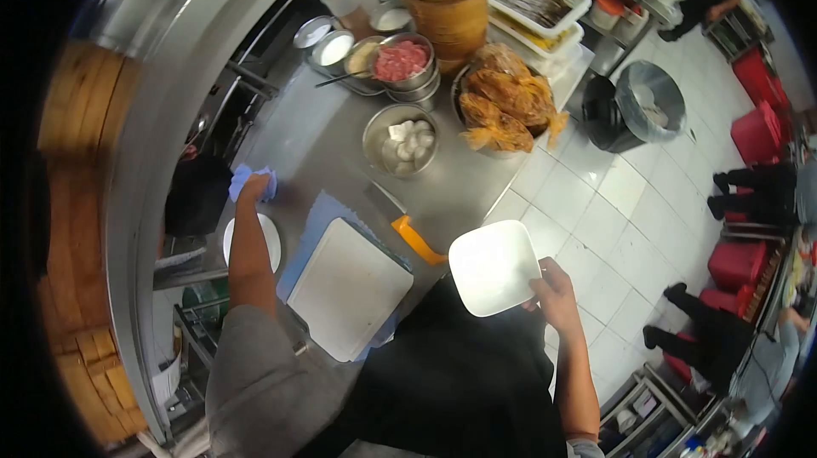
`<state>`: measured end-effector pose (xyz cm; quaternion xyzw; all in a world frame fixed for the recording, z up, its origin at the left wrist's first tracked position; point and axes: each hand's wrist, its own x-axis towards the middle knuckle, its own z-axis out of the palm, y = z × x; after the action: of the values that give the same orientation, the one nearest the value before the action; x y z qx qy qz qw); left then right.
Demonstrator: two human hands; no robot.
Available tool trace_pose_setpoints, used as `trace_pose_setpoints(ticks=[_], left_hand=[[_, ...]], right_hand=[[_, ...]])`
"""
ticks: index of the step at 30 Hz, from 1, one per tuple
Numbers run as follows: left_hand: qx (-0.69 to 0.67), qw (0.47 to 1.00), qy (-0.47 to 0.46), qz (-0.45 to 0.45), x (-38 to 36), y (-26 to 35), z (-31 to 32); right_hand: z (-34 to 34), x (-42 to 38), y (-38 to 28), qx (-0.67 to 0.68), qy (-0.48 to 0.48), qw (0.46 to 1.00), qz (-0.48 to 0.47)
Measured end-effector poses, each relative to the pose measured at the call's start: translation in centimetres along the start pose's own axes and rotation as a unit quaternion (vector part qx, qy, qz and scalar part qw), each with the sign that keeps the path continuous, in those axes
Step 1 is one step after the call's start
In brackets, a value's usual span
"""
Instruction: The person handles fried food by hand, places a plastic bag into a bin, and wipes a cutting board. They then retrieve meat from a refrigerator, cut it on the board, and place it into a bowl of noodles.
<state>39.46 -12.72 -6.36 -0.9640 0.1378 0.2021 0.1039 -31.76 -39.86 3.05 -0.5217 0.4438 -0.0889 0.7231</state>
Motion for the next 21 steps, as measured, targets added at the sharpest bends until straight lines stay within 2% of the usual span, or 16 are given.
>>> trace_pose_setpoints(ticks=[1, 3, 5, 8, 10, 12, 14, 16, 18, 19, 21], left_hand=[[0.017, 1.000, -0.005, 0.001, -0.2, 0.6, 1.2], [0.093, 0.990, 0.101, 0.031, -0.1, 3.1, 4.8], [0.124, 0.954, 0.214, 0.172, -0.2, 5.8, 8.9], [-0.012, 0.944, 0.247, 0.219, -8.0, 13.3, 6.5], [-0.098, 0.933, 0.197, 0.286, -10.0, 14.4, 4.6], [-0.030, 0.948, 0.190, 0.252, -5.3, 11.4, 3.7], [0.214, 0.900, 0.251, 0.286, 3.4, 4.9, 7.3], [0.145, 0.951, 0.188, 0.200, 5.6, 3.8, 7.8], [0.063, 0.964, 0.197, 0.166, 7.7, 4.0, 10.4], [0.083, 0.961, 0.169, 0.203, 4.1, 5.9, 8.9], [-0.035, 0.946, 0.259, 0.191, -5.7, 9.8, 6.9]], right_hand=[[-0.1, -0.6, 0.0, -0.003, 0.013, 1.000, 0.004], [-0.3, -1.3, -0.1, -0.005, 0.028, 1.000, 0.007], [-0.4, -1.5, 0.2, -0.002, 0.028, 1.000, -0.002], [-0.3, -1.2, 0.0, 0.004, 0.024, 1.000, -0.017], [-0.1, -1.3, -0.8, -0.011, 0.023, 1.000, -0.013], [0.0, -1.3, -1.9, -0.018, 0.013, 1.000, -0.006], [-0.2, -1.6, -2.4, -0.020, 0.020, 0.999, -0.031], [-0.8, -2.1, -2.5, -0.020, 0.003, 0.999, -0.041], [-0.9, -2.7, -2.6, -0.022, 0.010, 0.999, -0.037], [-0.9, -2.8, -2.7, -0.019, 0.014, 0.999, -0.038], [-1.1, -2.7, -2.1, -0.020, 0.007, 0.999, -0.037]])
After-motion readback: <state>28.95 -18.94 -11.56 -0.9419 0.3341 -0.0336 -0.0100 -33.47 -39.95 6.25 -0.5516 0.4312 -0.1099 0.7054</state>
